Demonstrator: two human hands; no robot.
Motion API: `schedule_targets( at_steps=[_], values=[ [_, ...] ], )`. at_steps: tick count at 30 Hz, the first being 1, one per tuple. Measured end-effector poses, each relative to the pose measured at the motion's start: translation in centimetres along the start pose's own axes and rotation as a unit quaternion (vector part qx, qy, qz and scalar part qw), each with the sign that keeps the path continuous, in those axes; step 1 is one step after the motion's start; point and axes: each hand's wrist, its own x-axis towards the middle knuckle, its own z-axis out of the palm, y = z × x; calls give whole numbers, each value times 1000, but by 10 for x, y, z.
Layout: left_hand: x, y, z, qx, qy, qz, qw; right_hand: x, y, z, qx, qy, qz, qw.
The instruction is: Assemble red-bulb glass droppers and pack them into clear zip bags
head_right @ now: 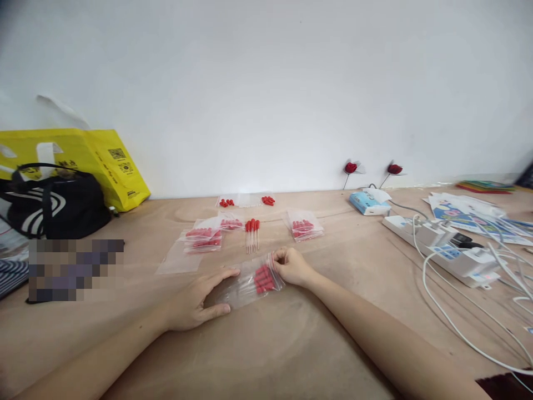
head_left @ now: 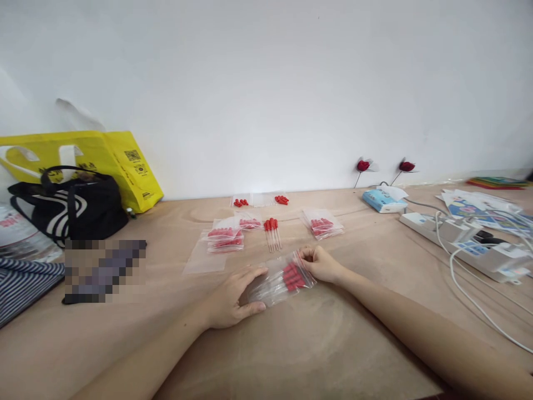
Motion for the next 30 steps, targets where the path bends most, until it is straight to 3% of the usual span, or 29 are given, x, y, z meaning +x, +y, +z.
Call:
schedule_targets(
  at_steps=[2,6,9,11,15,19,24,30],
  values=[
    [0,-1,1,-1,-2,-6,1000,-1,-1,-3,-25,-20,1,999],
    [0,-1,1,7,-3,-9,1000,-4,-6,-6,-79,5,-24,997],
    [0,0,1,7,-5,-10,1000,-4,-9,-10,-46,-60,-58,995],
    [0,0,1,7,-4,-5,1000,-1,-8,-17,-11,-75,-36,996],
    [1,0,0,3,5,8,1000,19,-7,-28,-52,58,23,997],
    [2,2,-1,-7,8,33,999,60,-11,-19,-81,131,24,988],
    [2,4,-2,-13,15,49,999,107,-23,5,-93,182,53,977],
    [1,4,-2,-15,16,54,998,124,-25,17,-54,182,87,978]
  ],
)
